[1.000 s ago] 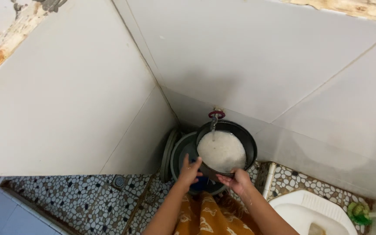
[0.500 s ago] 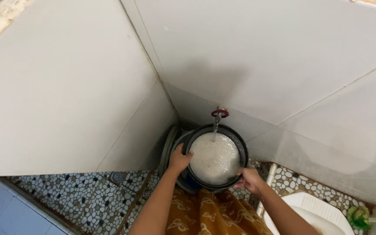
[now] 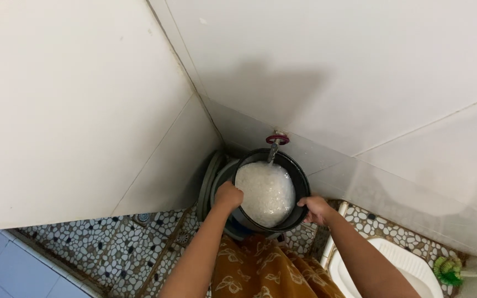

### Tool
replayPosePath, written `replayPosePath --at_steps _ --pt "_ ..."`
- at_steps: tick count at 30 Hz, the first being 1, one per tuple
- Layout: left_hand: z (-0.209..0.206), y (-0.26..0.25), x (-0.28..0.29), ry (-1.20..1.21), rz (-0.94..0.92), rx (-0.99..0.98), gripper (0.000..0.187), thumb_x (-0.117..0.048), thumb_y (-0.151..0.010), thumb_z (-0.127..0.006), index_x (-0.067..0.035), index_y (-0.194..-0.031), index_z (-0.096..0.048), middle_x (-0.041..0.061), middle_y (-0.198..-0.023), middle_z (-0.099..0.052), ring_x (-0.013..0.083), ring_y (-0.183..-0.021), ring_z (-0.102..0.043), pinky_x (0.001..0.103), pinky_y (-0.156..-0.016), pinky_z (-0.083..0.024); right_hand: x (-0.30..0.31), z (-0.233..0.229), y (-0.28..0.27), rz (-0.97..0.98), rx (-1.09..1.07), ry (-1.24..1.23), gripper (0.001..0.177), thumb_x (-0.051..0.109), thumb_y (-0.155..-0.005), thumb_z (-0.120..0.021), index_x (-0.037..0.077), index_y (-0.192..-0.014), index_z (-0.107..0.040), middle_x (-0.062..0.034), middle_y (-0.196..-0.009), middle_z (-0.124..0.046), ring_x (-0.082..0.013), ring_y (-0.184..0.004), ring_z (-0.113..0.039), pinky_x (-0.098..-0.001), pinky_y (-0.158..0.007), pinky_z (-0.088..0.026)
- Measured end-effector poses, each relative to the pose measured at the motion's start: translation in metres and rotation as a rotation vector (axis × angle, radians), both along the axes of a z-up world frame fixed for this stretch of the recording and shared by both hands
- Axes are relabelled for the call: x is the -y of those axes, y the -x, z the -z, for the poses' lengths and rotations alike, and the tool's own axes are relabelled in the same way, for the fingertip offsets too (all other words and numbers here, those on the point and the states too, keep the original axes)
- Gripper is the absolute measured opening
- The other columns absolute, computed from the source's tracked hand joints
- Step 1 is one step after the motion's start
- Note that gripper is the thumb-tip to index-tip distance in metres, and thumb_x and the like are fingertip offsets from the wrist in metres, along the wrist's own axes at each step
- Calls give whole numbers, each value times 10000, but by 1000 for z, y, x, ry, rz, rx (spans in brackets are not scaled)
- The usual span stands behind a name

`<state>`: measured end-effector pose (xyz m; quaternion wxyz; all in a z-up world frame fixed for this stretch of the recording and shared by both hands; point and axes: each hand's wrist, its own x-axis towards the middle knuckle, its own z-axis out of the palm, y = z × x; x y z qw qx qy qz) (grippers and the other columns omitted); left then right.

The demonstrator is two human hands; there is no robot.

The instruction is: Washing rice in a pot using water from a tap.

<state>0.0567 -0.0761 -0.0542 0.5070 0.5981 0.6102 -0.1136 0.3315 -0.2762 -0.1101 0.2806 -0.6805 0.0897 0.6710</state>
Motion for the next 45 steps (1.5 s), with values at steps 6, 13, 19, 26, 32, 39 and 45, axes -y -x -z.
replayPosePath --at_steps 6,13,19,26,32,39,45 --pt "64 26 3 60 -125 59 567 -117 -954 -526 18 -1496 -434 242 -1488 -506 379 -1289 -549 424 -1106 -452 -15 -2 0 -101 130 -19 278 156 -923 -640 -45 -1114 -628 -168 -893 -674 -282 -688 -667 -441 -597 -571" --pt "35 13 21 293 -376 151 695 -58 -905 -673 -16 -1535 -381 212 -1498 -523 374 -1297 -572 462 -1103 -481 -46 -126 21 -175 406 -65 492 95 -894 -521 128 -1386 -520 -196 -978 -698 -307 -620 -683 -449 -455 -569" --pt "37 6 30 170 -339 172 554 -113 -918 -690 -53 -1450 -548 172 -1427 -606 346 -1227 -615 434 -1058 -498 -31 -127 25 -122 473 -170 551 41 -852 -516 108 -1398 -547 -168 -959 -718 -286 -592 -699 -444 -395 -557" --pt "10 9 22 -221 -63 142 394 -47 -900 -592 -34 -1276 -707 207 -1158 -747 362 -1013 -708 433 -929 -568 -21 -90 24 -20 326 -43 366 36 -872 -623 5 -1231 -559 -224 -865 -677 -351 -611 -665 -483 -474 -563" --pt "-9 8 10 -213 24 -53 506 -68 -863 -643 20 -1358 -589 256 -1149 -681 380 -963 -687 441 -880 -575 3 32 -1 -44 159 47 313 58 -893 -674 -89 -1152 -576 -191 -840 -645 -326 -645 -628 -483 -528 -526" --pt "5 19 24 61 -220 10 503 -60 -925 -557 7 -1423 -529 203 -1235 -678 323 -985 -678 415 -888 -574 -49 -86 4 -208 284 64 303 -9 -846 -601 80 -1135 -588 -216 -768 -636 -341 -557 -640 -443 -453 -503" --pt "49 21 44 278 -354 119 718 -73 -881 -686 -32 -1540 -404 176 -1405 -575 295 -1100 -638 400 -941 -551 -54 -123 12 -218 474 -58 393 1 -856 -524 50 -1223 -652 -219 -748 -662 -312 -507 -622 -397 -353 -464"
